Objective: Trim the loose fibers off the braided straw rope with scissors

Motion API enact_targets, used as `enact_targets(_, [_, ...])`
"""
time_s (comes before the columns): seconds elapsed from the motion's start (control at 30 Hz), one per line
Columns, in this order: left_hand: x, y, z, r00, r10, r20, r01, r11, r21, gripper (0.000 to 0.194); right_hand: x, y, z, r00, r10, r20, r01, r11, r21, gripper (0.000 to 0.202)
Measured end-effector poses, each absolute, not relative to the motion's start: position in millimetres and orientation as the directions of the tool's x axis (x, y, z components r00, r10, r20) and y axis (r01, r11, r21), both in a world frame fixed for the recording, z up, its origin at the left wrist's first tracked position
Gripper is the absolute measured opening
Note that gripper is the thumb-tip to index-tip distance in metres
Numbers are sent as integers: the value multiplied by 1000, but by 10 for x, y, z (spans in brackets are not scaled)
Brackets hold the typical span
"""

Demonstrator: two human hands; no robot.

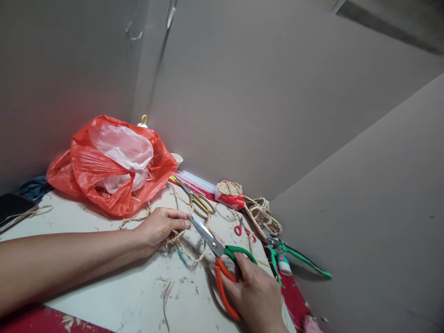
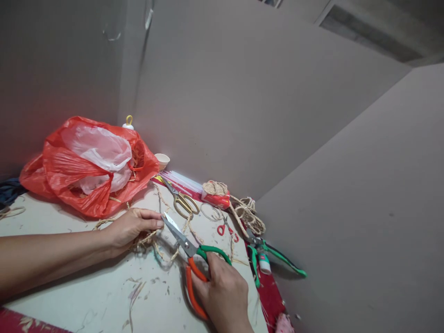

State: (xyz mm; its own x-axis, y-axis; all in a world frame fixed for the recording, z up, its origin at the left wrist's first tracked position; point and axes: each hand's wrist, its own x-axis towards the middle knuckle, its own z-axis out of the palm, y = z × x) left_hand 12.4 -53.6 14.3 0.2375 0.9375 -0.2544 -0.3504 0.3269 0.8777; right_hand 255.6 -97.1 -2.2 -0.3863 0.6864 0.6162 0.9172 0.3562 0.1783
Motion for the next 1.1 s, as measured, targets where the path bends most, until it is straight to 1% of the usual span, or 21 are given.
enact_targets(0.27, [136, -543, 181, 217, 930, -297, -383, 361, 850, 32, 2565, -976, -36, -388, 668, 635, 913, 374, 164, 43])
enact_targets(0.57, [136, -561, 197, 212, 939, -269, -393, 334, 857, 32, 2590, -985, -52, -379, 697, 608, 919, 363, 157, 41])
enact_targets(0.73, [134, -554, 196, 222, 938, -267, -401, 338, 852, 35, 2563, -980, -43, -395, 687, 610, 906, 401, 134, 39])
enact_targets(0.83, [126, -551, 219, 219, 941, -259, -393, 328, 859, 41, 2581, -967, -61, -377, 690, 618, 906, 412, 92, 39])
enact_targets(0.93, [113, -548, 238, 224, 941, -253, -382, 323, 866, 45, 2657, -942, -92, -276, 715, 642, 931, 366, -8, 40])
enact_targets(1.03, [103, -547, 244, 260, 937, -234, -391, 323, 862, 51, 2749, -916, -115, -167, 783, 599, 948, 295, -120, 38])
enact_targets(1.1, [99, -552, 249, 295, 930, -219, -404, 329, 854, 54, 2780, -904, -120, -147, 816, 559, 952, 270, -142, 33])
